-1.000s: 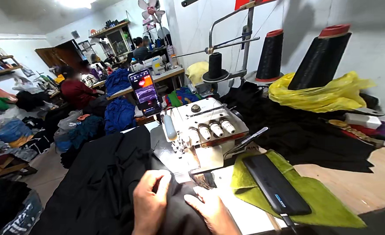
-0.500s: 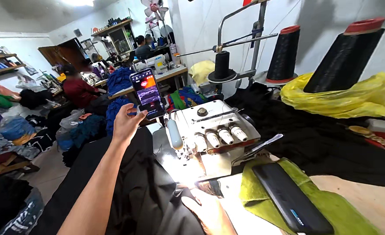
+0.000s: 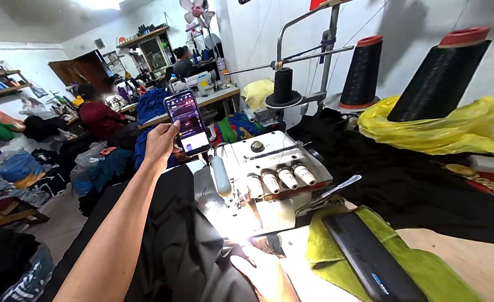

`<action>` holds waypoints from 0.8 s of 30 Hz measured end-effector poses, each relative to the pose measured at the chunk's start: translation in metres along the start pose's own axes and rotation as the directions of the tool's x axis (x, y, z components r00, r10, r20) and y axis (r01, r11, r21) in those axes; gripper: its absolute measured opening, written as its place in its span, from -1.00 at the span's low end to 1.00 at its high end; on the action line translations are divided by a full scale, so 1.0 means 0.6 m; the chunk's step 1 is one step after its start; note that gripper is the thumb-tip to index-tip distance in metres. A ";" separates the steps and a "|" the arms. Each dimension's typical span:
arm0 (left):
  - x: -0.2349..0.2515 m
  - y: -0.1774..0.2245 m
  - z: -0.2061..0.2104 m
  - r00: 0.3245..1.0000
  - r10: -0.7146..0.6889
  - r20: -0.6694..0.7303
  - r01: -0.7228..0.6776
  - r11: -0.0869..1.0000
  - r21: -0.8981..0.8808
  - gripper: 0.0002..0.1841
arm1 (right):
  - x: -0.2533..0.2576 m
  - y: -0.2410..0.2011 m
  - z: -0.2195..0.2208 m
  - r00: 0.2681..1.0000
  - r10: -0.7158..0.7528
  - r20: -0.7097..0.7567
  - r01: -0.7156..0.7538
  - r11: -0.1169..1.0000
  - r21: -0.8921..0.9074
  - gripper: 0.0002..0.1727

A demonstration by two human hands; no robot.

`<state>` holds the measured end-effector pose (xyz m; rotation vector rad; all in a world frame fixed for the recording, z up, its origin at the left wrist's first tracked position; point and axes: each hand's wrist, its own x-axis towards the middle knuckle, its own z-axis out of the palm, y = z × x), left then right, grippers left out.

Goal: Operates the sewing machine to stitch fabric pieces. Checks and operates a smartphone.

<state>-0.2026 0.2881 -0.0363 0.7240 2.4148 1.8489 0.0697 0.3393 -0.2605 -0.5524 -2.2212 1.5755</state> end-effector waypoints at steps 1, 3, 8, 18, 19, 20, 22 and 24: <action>-0.002 -0.001 -0.001 1.000 -0.007 0.004 0.007 1.000 -0.012 -0.65 | 0.000 0.000 0.001 1.000 -0.008 -0.006 0.008 1.000 0.005 -0.63; -0.004 -0.005 -0.003 1.000 -0.019 0.006 0.019 0.999 -0.048 -0.68 | 0.000 0.000 0.000 1.000 -0.019 -0.009 0.019 1.000 0.009 -0.65; -0.007 -0.023 -0.009 0.999 -0.027 0.029 0.028 0.998 -0.063 -0.71 | 0.000 -0.001 0.000 1.000 -0.011 -0.013 0.011 1.000 0.014 -0.65; -0.024 -0.032 -0.005 0.997 -0.041 0.072 0.045 0.997 -0.057 -0.65 | 0.002 0.003 0.001 1.000 0.009 -0.003 -0.009 1.000 0.013 -0.63; -0.024 -0.033 -0.004 0.996 -0.042 0.076 0.046 0.997 -0.056 -0.63 | 0.002 0.004 0.001 1.000 0.002 -0.007 -0.002 1.000 0.013 -0.63; -0.025 -0.034 -0.003 0.996 -0.041 0.078 0.045 0.998 -0.053 -0.63 | 0.002 0.003 0.001 1.000 0.001 -0.006 -0.001 1.000 0.010 -0.64; -0.025 -0.035 -0.002 0.996 -0.040 0.081 0.043 0.998 -0.046 -0.62 | 0.002 0.002 0.000 1.000 0.007 -0.003 -0.007 1.000 0.010 -0.64; -0.024 -0.037 -0.001 0.996 -0.041 0.079 0.044 0.998 -0.039 -0.61 | 0.002 0.002 0.001 1.000 -0.002 -0.012 0.002 1.000 0.014 -0.64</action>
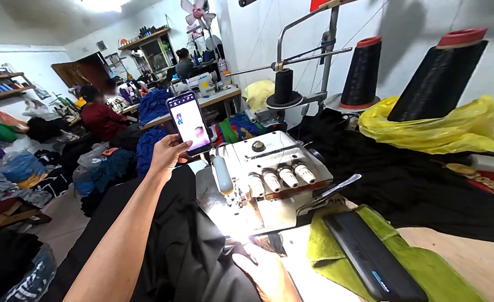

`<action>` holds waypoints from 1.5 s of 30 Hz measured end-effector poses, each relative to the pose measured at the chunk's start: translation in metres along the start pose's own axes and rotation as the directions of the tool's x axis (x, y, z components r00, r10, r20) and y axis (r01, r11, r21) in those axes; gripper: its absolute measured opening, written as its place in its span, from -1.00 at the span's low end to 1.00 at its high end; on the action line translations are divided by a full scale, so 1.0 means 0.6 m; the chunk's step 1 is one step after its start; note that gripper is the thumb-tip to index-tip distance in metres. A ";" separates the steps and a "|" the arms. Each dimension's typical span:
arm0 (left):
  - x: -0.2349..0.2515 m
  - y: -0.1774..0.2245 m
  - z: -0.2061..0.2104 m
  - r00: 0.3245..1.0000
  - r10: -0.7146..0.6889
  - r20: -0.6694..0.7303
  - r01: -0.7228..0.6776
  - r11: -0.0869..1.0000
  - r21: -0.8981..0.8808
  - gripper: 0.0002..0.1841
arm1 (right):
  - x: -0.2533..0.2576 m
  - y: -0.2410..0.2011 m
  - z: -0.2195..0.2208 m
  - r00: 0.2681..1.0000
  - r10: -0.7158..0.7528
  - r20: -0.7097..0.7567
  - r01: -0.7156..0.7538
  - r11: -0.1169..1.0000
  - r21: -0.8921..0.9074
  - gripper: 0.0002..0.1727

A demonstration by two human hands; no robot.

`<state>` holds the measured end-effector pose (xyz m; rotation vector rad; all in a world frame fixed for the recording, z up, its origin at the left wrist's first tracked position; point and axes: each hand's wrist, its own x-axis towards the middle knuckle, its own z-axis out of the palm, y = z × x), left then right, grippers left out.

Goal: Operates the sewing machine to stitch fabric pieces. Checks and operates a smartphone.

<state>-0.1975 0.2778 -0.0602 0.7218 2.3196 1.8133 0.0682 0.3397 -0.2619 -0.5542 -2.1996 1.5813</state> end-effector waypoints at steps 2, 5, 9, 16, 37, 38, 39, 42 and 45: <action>0.000 -0.001 0.001 1.000 0.002 -0.003 -0.002 1.000 -0.001 -0.61 | 0.000 0.000 0.000 1.000 -0.002 0.002 0.002 1.000 0.004 -0.65; 0.000 -0.002 0.002 1.000 0.002 -0.002 -0.002 1.000 0.004 -0.58 | 0.000 0.001 -0.001 1.000 -0.003 0.004 0.003 1.000 0.020 -0.67; 0.002 -0.005 0.001 1.000 0.016 -0.003 -0.016 1.000 0.025 -0.54 | 0.000 0.000 -0.002 1.000 -0.008 0.013 0.008 1.000 0.014 -0.65; 0.004 -0.008 0.001 1.000 0.015 -0.009 -0.015 1.000 0.026 -0.54 | -0.001 -0.002 -0.005 1.000 0.007 0.027 -0.007 1.000 0.008 -0.64; -0.064 -0.026 0.006 0.985 -0.021 -0.170 0.026 0.999 0.031 -0.55 | 0.000 0.002 -0.003 1.000 0.029 0.011 -0.030 0.998 0.054 -0.66; -0.093 -0.034 0.005 0.979 -0.003 -0.205 0.011 0.999 0.042 -0.58 | 0.000 0.003 -0.002 1.000 0.024 0.004 -0.024 0.998 0.064 -0.66; -0.126 -0.045 0.003 0.971 0.019 -0.236 -0.008 0.999 0.047 -0.60 | 0.001 0.008 0.000 1.000 0.015 -0.002 -0.015 0.997 0.075 -0.66; -0.247 -0.083 0.010 0.960 0.086 -0.268 -0.064 0.994 0.091 -0.71 | 0.002 0.014 0.001 1.000 0.010 0.005 -0.010 0.996 0.093 -0.67; -0.367 -0.125 0.032 0.959 0.192 -0.210 -0.150 0.968 0.202 -0.82 | 0.002 0.016 0.002 1.000 0.004 -0.005 -0.003 0.994 0.110 -0.67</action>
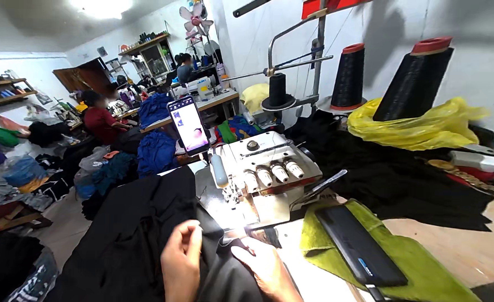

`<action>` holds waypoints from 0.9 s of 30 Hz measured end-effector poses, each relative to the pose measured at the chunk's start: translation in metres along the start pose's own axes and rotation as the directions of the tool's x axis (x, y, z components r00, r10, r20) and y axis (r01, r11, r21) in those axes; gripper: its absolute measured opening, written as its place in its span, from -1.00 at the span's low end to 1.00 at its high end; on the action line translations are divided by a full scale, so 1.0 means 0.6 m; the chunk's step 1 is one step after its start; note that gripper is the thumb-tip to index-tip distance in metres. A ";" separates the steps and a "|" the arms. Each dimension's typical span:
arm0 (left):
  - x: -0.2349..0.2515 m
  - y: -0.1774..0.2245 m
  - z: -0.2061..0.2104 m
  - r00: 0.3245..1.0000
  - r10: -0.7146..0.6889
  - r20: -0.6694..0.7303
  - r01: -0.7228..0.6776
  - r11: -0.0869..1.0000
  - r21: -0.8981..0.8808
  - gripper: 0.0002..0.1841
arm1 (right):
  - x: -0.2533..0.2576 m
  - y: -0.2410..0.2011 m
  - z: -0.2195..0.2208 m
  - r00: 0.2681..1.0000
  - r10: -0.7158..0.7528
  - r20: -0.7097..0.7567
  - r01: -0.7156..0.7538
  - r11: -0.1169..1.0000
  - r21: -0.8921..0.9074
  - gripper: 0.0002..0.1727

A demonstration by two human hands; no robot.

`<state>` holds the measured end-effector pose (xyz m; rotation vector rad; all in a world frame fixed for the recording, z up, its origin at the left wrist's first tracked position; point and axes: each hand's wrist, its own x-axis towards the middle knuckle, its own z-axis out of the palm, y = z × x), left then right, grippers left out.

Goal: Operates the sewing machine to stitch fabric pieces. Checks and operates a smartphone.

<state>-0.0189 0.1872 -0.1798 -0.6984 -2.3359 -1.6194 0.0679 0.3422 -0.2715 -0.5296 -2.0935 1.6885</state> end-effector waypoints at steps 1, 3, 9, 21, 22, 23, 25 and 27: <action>-0.031 -0.008 -0.001 0.998 0.030 0.053 -0.031 0.999 0.033 -0.81 | -0.001 0.002 0.001 1.000 -0.001 -0.003 0.001 1.000 0.008 -0.66; -0.066 -0.025 0.000 0.979 0.072 0.192 -0.093 0.990 0.105 -0.72 | -0.005 0.005 0.001 1.000 -0.008 -0.012 0.009 1.000 0.019 -0.65; -0.072 -0.033 -0.003 0.901 0.083 0.426 -0.176 0.967 0.185 -0.55 | -0.044 0.001 0.007 0.995 -0.098 0.036 0.084 0.955 0.286 -0.85; -0.060 -0.036 0.012 0.738 0.516 0.434 -0.614 0.780 0.117 -0.78 | -0.065 -0.004 0.004 0.989 -0.143 0.035 0.119 0.913 0.390 -0.89; -0.061 -0.040 0.012 0.743 0.507 0.437 -0.609 0.784 0.125 -0.79 | -0.064 -0.002 0.004 0.984 -0.173 0.033 0.146 0.908 0.393 -0.85; -0.062 -0.043 0.011 0.755 0.495 0.430 -0.591 0.798 0.119 -0.80 | -0.063 -0.001 0.004 0.981 -0.191 0.030 0.164 0.907 0.388 -0.83; -0.063 -0.047 0.010 0.785 0.471 0.403 -0.550 0.829 0.101 -0.81 | -0.064 -0.004 0.002 0.981 -0.195 0.024 0.171 0.910 0.378 -0.81; -0.063 -0.050 0.008 0.804 0.457 0.379 -0.529 0.842 0.105 -0.83 | -0.065 -0.006 0.002 0.984 -0.175 0.023 0.154 0.912 0.380 -0.82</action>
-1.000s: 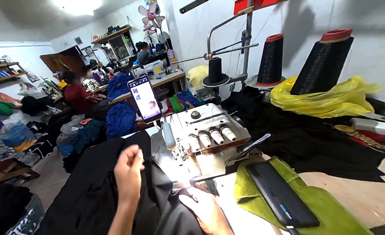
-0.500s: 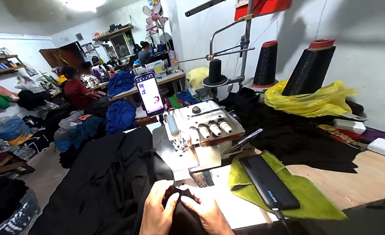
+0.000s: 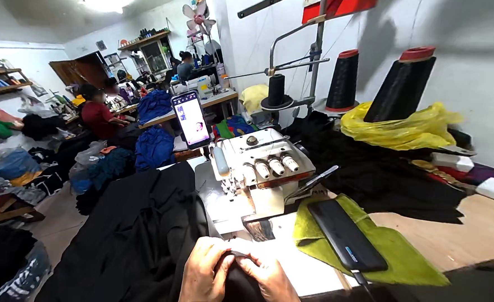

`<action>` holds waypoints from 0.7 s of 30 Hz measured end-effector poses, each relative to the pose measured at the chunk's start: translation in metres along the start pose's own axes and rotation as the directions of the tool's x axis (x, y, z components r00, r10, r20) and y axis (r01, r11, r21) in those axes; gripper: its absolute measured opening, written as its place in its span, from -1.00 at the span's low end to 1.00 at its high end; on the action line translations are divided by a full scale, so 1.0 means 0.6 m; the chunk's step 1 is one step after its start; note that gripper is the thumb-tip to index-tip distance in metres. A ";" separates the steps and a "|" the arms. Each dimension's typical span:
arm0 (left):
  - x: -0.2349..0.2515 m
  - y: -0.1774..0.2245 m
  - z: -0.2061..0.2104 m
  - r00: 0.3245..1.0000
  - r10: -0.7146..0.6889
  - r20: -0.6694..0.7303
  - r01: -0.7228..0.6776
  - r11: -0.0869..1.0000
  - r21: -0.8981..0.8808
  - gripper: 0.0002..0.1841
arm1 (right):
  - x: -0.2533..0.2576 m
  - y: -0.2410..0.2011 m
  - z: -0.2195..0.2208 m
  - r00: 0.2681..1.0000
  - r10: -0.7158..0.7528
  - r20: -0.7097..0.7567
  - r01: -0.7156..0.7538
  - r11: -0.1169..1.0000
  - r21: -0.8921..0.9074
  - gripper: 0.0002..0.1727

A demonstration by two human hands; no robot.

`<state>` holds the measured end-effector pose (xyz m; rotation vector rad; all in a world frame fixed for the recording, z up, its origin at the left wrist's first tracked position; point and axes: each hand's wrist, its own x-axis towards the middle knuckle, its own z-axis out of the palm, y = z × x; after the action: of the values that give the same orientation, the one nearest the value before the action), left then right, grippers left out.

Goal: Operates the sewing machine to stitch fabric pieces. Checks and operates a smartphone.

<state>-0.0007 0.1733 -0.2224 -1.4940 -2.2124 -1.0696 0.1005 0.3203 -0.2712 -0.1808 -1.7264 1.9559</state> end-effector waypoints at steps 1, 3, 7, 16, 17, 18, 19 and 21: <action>0.000 -0.001 -0.001 1.000 -0.005 -0.014 0.005 1.000 0.010 -0.84 | 0.000 -0.001 -0.001 1.000 0.009 0.001 -0.009 1.000 0.002 -0.81; 0.001 -0.001 -0.001 0.999 -0.006 -0.043 0.007 1.000 0.030 -0.86 | 0.001 -0.001 -0.004 1.000 0.009 0.016 -0.009 1.000 0.012 -0.79; 0.003 0.002 0.002 0.998 0.009 -0.068 -0.006 0.998 0.057 -0.88 | 0.005 -0.001 -0.003 1.000 0.023 -0.010 -0.023 1.000 -0.008 -0.76; -0.001 0.023 0.010 0.977 -0.056 -0.206 0.063 0.998 0.025 -0.93 | 0.005 -0.001 -0.002 0.994 0.068 -0.085 -0.070 0.997 -0.020 -0.78; -0.003 0.021 0.013 0.984 -0.055 -0.172 0.064 0.997 0.047 -0.93 | 0.005 0.000 -0.001 0.994 0.068 -0.083 -0.070 0.997 -0.024 -0.77; -0.006 0.019 0.016 0.990 -0.050 -0.131 0.059 0.996 0.066 -0.88 | 0.006 0.001 -0.001 0.994 0.070 -0.083 -0.073 0.997 -0.031 -0.76; -0.008 0.018 0.018 0.995 -0.051 -0.089 0.057 0.996 0.071 -0.84 | 0.006 0.000 0.000 0.994 0.073 -0.085 -0.076 0.996 -0.039 -0.75; -0.010 0.019 0.022 0.997 -0.069 -0.028 0.070 0.996 0.054 -0.80 | 0.005 -0.001 0.001 0.994 0.062 -0.091 -0.066 0.997 -0.046 -0.76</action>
<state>0.0141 0.1806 -0.2302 -1.3826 -2.2720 -1.0335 0.0980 0.3214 -0.2697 -0.3404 -1.7311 1.9214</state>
